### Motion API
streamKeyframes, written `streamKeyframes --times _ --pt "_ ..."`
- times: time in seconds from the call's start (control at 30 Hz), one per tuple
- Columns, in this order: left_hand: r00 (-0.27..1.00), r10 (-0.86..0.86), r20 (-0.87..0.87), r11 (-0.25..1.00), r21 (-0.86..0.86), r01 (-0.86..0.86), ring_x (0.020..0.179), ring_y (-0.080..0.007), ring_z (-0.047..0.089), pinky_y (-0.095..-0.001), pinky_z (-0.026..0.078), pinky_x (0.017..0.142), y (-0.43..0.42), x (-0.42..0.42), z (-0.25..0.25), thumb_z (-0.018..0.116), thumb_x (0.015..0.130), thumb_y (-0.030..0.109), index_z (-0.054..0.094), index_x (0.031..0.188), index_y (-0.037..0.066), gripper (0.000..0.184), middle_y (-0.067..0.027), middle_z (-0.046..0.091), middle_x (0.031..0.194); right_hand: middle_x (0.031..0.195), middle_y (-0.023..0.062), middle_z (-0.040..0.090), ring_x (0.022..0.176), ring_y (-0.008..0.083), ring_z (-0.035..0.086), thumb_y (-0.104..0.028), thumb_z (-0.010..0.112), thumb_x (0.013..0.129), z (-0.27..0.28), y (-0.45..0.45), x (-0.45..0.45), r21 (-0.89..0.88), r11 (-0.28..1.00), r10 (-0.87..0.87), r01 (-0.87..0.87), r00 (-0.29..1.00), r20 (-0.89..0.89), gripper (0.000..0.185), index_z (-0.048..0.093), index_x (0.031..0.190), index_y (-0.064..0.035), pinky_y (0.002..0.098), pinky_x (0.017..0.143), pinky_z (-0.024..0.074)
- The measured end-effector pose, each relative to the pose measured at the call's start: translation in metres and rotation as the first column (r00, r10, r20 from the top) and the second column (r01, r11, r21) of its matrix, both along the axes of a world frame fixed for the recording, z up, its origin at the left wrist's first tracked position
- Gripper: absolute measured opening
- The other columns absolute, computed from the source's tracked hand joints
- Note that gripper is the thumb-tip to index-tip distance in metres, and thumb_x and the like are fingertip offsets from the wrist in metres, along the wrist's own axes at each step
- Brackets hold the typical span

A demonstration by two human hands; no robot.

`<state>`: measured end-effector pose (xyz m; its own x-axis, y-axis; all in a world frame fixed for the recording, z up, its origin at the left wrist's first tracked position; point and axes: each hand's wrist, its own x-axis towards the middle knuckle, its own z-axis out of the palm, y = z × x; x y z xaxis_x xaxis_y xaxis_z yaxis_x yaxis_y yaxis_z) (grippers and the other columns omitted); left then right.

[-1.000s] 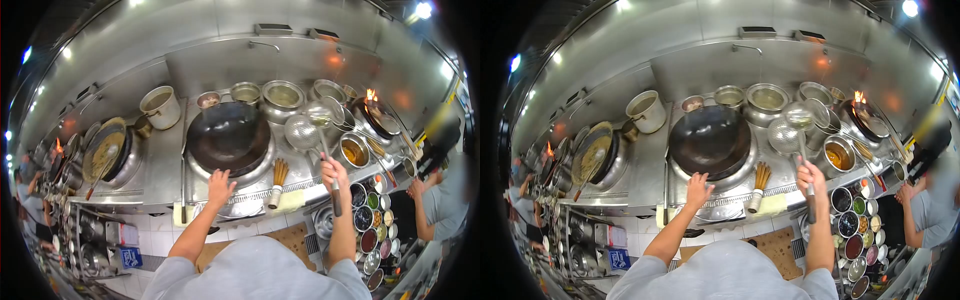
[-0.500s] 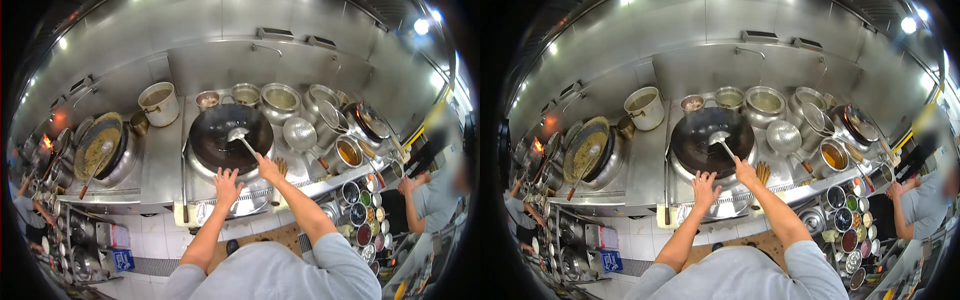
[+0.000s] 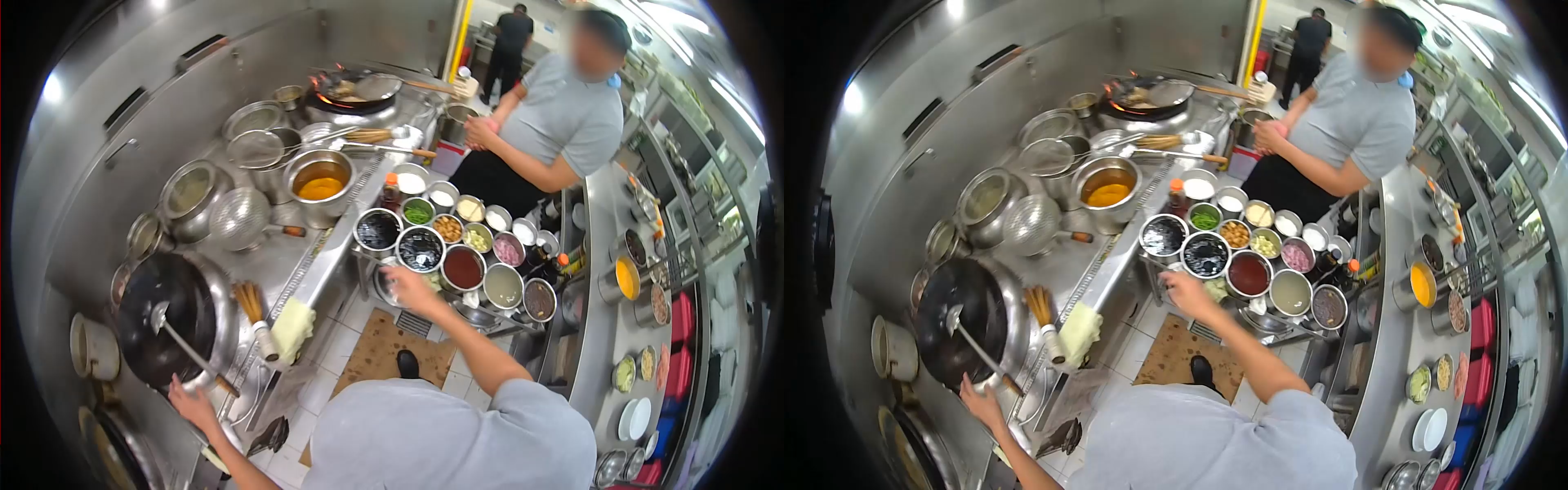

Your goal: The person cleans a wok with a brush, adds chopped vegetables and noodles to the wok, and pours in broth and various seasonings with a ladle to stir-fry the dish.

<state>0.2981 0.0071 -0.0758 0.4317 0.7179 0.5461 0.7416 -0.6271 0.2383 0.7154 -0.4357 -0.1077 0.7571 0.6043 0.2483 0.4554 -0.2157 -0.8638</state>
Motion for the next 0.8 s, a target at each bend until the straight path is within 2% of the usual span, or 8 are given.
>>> streamKeyframes --times 0.1,0.13,0.23,0.33,0.43,0.5,0.67,0.8 --pt "0.999 0.006 0.035 0.999 0.048 -0.007 0.123 -0.0401 0.046 -0.0473 0.034 0.106 -0.045 0.016 0.027 0.067 0.079 0.008 0.05 0.137 0.007 0.06 -0.0228 0.051 0.13 0.09 0.0148 0.07 0.075 0.0225 0.068 -0.004 0.056 0.084 0.014 -0.158 0.057 -0.176 0.844 -0.516 0.507 0.856 -0.007 0.035 0.064 0.118 -0.0065 0.0379 0.068 0.0529" --pt "0.998 0.033 0.059 0.997 0.067 -0.037 0.123 -0.0398 0.046 -0.0474 0.034 0.106 -0.065 0.025 0.035 0.065 0.081 0.007 0.05 0.136 0.006 0.057 -0.0228 0.05 0.131 0.087 0.0172 0.069 0.07 0.0245 0.068 -0.005 0.056 0.084 -0.025 -0.219 0.087 -0.175 0.658 -0.633 0.733 0.664 0.398 0.034 0.064 0.117 -0.0063 0.0398 0.065 0.0523" --pt "0.997 0.042 0.07 0.995 0.087 -0.048 0.124 -0.0393 0.046 -0.0475 0.034 0.106 -0.124 0.063 0.041 0.062 0.083 0.006 0.05 0.135 0.005 0.053 -0.0226 0.05 0.132 0.087 0.0175 0.069 0.064 0.0244 0.067 -0.003 0.055 0.086 -0.01 -0.322 0.131 -0.207 0.4 -0.782 0.893 0.45 0.431 0.032 0.063 0.117 -0.0048 0.0407 0.064 0.0533" --pt "0.995 -0.098 0.01 0.993 0.065 0.097 0.125 -0.0388 0.046 -0.0475 0.034 0.106 -0.177 0.092 0.022 0.062 0.084 0.006 0.052 0.132 0.003 0.05 -0.022 0.05 0.132 0.083 0.0144 0.069 0.06 0.0164 0.067 -0.005 0.053 0.086 0.009 -0.332 0.157 -0.204 0.453 -0.891 0.868 0.447 -0.075 0.029 0.065 0.113 -0.005 0.0351 0.057 0.0541" --pt "0.947 -0.3 -0.116 0.933 -0.241 0.266 0.125 -0.0389 0.047 -0.0473 0.035 0.106 -0.23 0.117 0.009 0.062 0.081 0.002 0.056 0.126 0.001 0.045 -0.0213 0.051 0.132 0.095 0.0169 0.069 0.07 0.0225 0.07 -0.005 0.052 0.085 -0.032 -0.329 0.197 -0.416 0.611 -0.781 0.673 0.599 -0.177 0.027 0.067 0.108 -0.0049 0.0383 0.065 0.0554" --pt "0.897 -0.408 -0.169 0.879 -0.34 0.335 0.121 -0.0398 0.049 -0.0474 0.037 0.104 -0.253 0.121 -0.011 0.062 0.079 -0.002 0.057 0.123 0.0 0.045 -0.0209 0.053 0.126 0.099 0.0175 0.069 0.086 0.0303 0.07 -0.006 0.052 0.084 -0.114 -0.343 0.228 -0.511 0.569 -0.645 0.644 0.735 0.21 0.025 0.069 0.103 -0.0041 0.0426 0.078 0.0541" --pt "0.899 -0.436 -0.033 0.651 -0.702 0.29 0.113 -0.0346 0.054 -0.0423 0.042 0.098 -0.261 0.058 -0.124 0.062 0.079 -0.001 0.057 0.122 0.001 0.044 -0.0181 0.057 0.117 0.13 0.0173 0.054 0.114 0.0362 0.057 -0.009 0.053 0.085 -0.139 -0.33 0.23 -0.778 0.472 -0.457 0.415 0.87 0.186 0.029 0.067 0.11 -0.0146 0.0454 0.093 0.0493" --pt "0.965 -0.257 -0.06 0.259 -0.966 0.008 0.105 -0.022 0.057 -0.0333 0.046 0.092 -0.231 -0.057 -0.232 0.062 0.085 0.009 0.059 0.12 0.001 0.036 -0.0131 0.062 0.111 0.114 0.0196 0.063 0.102 0.0383 0.063 -0.015 0.055 0.086 -0.094 -0.345 0.205 -0.823 0.497 -0.366 0.274 0.926 0.087 0.022 0.069 0.102 -0.0131 0.0465 0.088 0.0507"
